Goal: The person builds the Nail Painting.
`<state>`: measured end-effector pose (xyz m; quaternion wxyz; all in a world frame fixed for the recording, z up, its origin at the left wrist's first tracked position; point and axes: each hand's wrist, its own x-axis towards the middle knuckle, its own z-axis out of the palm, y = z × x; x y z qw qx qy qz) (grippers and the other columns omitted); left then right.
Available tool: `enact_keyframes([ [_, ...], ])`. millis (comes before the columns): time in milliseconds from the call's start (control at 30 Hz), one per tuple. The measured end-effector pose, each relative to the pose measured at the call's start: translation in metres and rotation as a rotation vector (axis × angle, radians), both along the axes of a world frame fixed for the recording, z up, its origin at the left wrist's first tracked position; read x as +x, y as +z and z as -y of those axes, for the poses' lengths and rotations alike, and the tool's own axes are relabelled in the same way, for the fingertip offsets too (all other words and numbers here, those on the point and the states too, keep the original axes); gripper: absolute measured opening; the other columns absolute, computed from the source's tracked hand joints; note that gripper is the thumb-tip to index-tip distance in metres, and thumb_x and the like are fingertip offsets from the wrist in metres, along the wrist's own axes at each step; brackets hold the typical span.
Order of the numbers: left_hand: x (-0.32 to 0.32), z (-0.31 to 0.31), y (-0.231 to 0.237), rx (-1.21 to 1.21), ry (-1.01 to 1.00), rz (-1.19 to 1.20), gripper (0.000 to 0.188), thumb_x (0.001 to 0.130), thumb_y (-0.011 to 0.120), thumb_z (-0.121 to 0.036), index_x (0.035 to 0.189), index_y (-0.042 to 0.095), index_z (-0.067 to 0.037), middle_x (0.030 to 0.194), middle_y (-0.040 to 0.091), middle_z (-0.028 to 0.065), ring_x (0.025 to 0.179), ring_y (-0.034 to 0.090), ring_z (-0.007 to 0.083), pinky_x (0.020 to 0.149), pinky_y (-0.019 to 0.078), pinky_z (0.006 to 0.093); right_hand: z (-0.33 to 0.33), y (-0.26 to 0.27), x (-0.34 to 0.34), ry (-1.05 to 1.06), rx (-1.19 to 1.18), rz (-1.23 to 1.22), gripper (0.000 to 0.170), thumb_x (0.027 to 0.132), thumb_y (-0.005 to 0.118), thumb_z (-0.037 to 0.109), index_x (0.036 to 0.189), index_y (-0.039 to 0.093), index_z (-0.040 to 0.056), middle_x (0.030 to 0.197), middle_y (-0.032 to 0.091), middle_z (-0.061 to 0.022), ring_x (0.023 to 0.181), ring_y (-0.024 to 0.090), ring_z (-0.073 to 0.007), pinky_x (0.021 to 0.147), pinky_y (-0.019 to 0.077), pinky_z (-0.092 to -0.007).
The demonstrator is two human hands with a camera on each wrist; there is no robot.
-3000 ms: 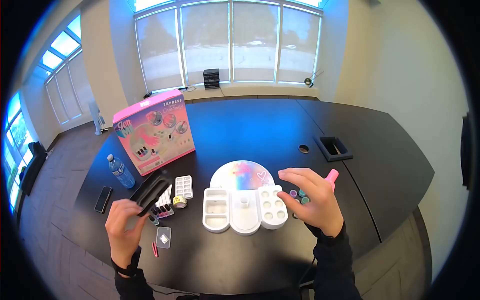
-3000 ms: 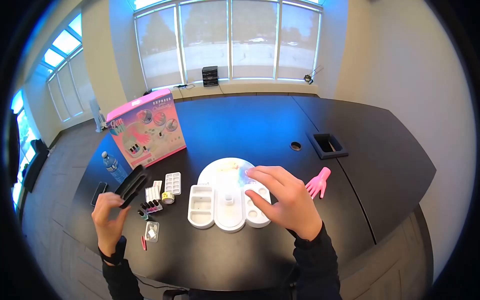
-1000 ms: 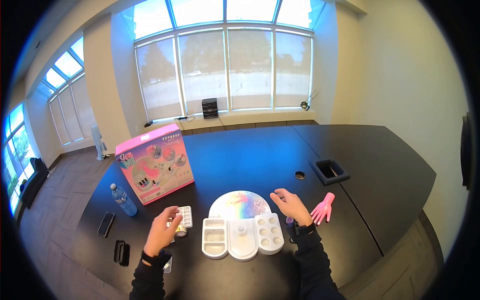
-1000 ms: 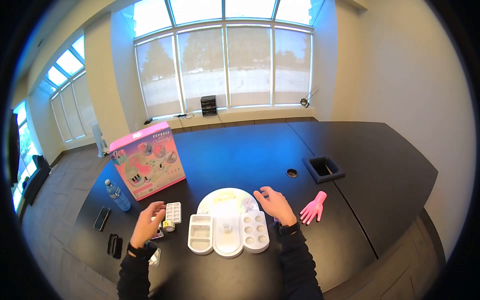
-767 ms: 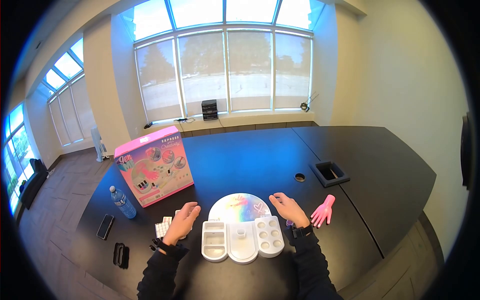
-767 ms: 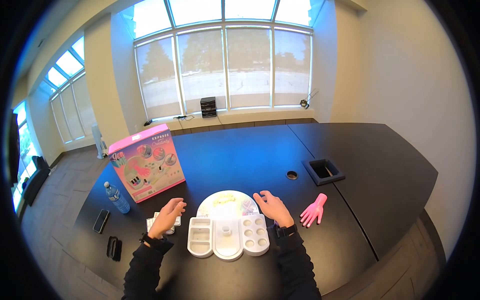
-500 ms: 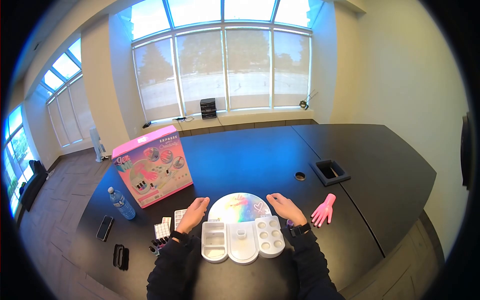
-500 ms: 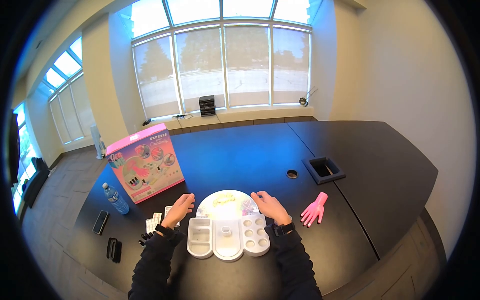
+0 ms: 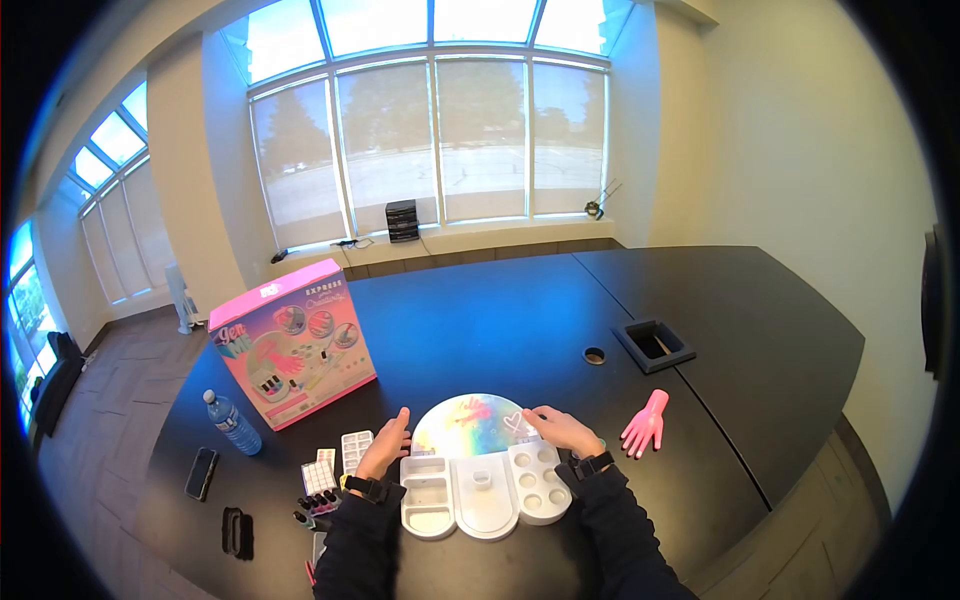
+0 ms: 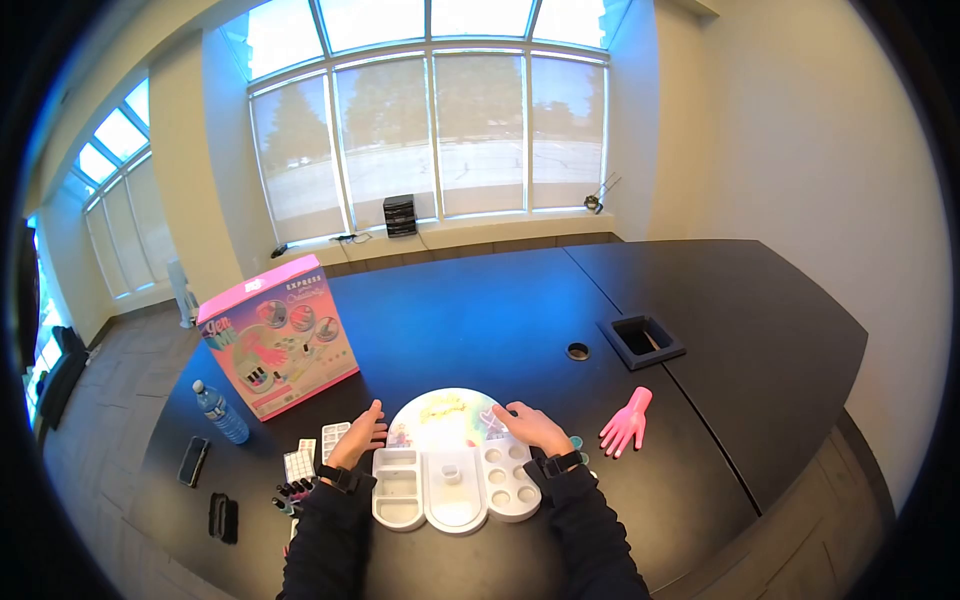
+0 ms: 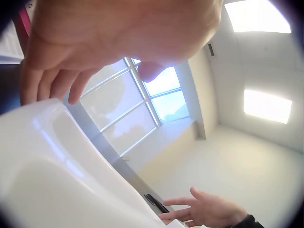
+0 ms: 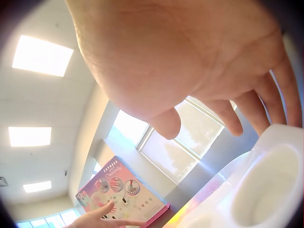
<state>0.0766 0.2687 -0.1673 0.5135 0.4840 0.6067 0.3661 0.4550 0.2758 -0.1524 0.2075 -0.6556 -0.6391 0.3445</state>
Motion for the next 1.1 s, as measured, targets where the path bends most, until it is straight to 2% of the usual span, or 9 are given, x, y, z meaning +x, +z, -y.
enact_keyframes([
  [67, -0.004, -0.003, -0.004, -0.002, -0.035, -0.017, 0.101, 0.107, 0.045, -0.081, 0.167, 0.040, 0.000, 0.156, 0.055, 0.0311, 0.135, 0.063, 0.0345, 0.110, 0.0534, 0.0464, 0.002, 0.001, -0.002, -0.011, -0.012, 0.005, 0.082, 0.108, 0.052, 0.072, 0.153, 0.064, 0.0054, 0.144, 0.072, -0.0234, 0.136, 0.066, -0.0368, 0.116, 0.0487, -0.0434],
  [200, -0.007, -0.002, -0.008, 0.006, -0.043, -0.001, 0.099, 0.107, 0.046, -0.079, 0.165, 0.043, 0.000, 0.152, 0.059, 0.0293, 0.133, 0.064, 0.0334, 0.109, 0.0538, 0.0457, 0.004, 0.003, -0.002, -0.003, -0.040, -0.004, 0.081, 0.108, 0.052, 0.072, 0.153, 0.064, 0.0057, 0.146, 0.071, -0.0236, 0.138, 0.065, -0.0364, 0.117, 0.0475, -0.0436],
  [267, -0.008, -0.003, -0.009, 0.019, -0.042, 0.014, 0.096, 0.108, 0.047, -0.078, 0.163, 0.045, 0.001, 0.149, 0.062, 0.0276, 0.131, 0.065, 0.0327, 0.109, 0.0539, 0.0447, 0.001, -0.001, 0.001, 0.055, -0.015, -0.003, 0.088, 0.108, 0.047, 0.075, 0.155, 0.060, 0.0016, 0.149, 0.068, -0.0272, 0.141, 0.063, -0.0428, 0.118, 0.0479, -0.0474],
  [300, -0.008, -0.003, -0.010, 0.018, -0.042, 0.016, 0.096, 0.108, 0.047, -0.078, 0.163, 0.045, 0.001, 0.149, 0.062, 0.0276, 0.131, 0.065, 0.0327, 0.109, 0.0539, 0.0447, -0.001, -0.003, 0.000, 0.054, -0.016, -0.002, 0.088, 0.108, 0.047, 0.075, 0.155, 0.060, 0.0016, 0.149, 0.068, -0.0272, 0.141, 0.063, -0.0428, 0.118, 0.0479, -0.0474],
  [367, -0.007, 0.001, -0.006, 0.038, -0.049, 0.010, 0.094, 0.109, 0.046, -0.076, 0.161, 0.046, 0.002, 0.148, 0.064, 0.0274, 0.131, 0.065, 0.0323, 0.109, 0.0536, 0.0435, -0.003, -0.006, -0.001, 0.015, -0.012, -0.013, 0.077, 0.109, 0.052, 0.070, 0.150, 0.067, 0.0060, 0.143, 0.073, -0.0213, 0.134, 0.067, -0.0337, 0.115, 0.0487, -0.0431],
  [400, -0.008, 0.001, -0.007, 0.037, -0.049, 0.011, 0.094, 0.109, 0.046, -0.076, 0.161, 0.046, 0.002, 0.148, 0.064, 0.0274, 0.131, 0.065, 0.0323, 0.109, 0.0536, 0.0435, -0.004, -0.008, 0.000, 0.015, -0.012, -0.012, 0.077, 0.109, 0.052, 0.070, 0.150, 0.067, 0.0060, 0.143, 0.073, -0.0213, 0.134, 0.067, -0.0337, 0.115, 0.0487, -0.0431],
  [567, -0.009, 0.003, -0.008, 0.037, -0.064, 0.074, 0.092, 0.111, 0.045, -0.074, 0.160, 0.046, 0.004, 0.150, 0.062, 0.0283, 0.138, 0.063, 0.0343, 0.114, 0.0525, 0.0450, -0.004, -0.009, 0.003, 0.033, -0.024, -0.084, 0.074, 0.110, 0.054, 0.068, 0.148, 0.068, 0.0060, 0.120, 0.075, -0.0099, 0.108, 0.067, -0.0211, 0.099, 0.0531, -0.0368],
  [700, -0.013, 0.004, -0.012, 0.035, -0.066, 0.125, 0.090, 0.112, 0.045, -0.071, 0.160, 0.045, 0.005, 0.150, 0.062, 0.0284, 0.139, 0.063, 0.0350, 0.116, 0.0520, 0.0468, -0.013, -0.025, 0.007, 0.040, 0.002, -0.144, 0.073, 0.110, 0.055, 0.067, 0.147, 0.068, 0.0056, 0.117, 0.074, -0.0078, 0.104, 0.065, -0.0190, 0.095, 0.0530, -0.0353],
  [1100, -0.014, 0.006, -0.015, 0.056, -0.034, 0.229, 0.075, 0.118, 0.043, -0.060, 0.155, 0.051, 0.005, 0.149, 0.064, 0.0245, 0.138, 0.063, 0.0314, 0.116, 0.0539, 0.0467, -0.007, -0.015, 0.006, 0.005, 0.032, -0.175, 0.070, 0.112, 0.057, 0.062, 0.146, 0.067, 0.0029, 0.121, 0.075, -0.0082, 0.105, 0.068, -0.0187, 0.095, 0.0545, -0.0346],
])
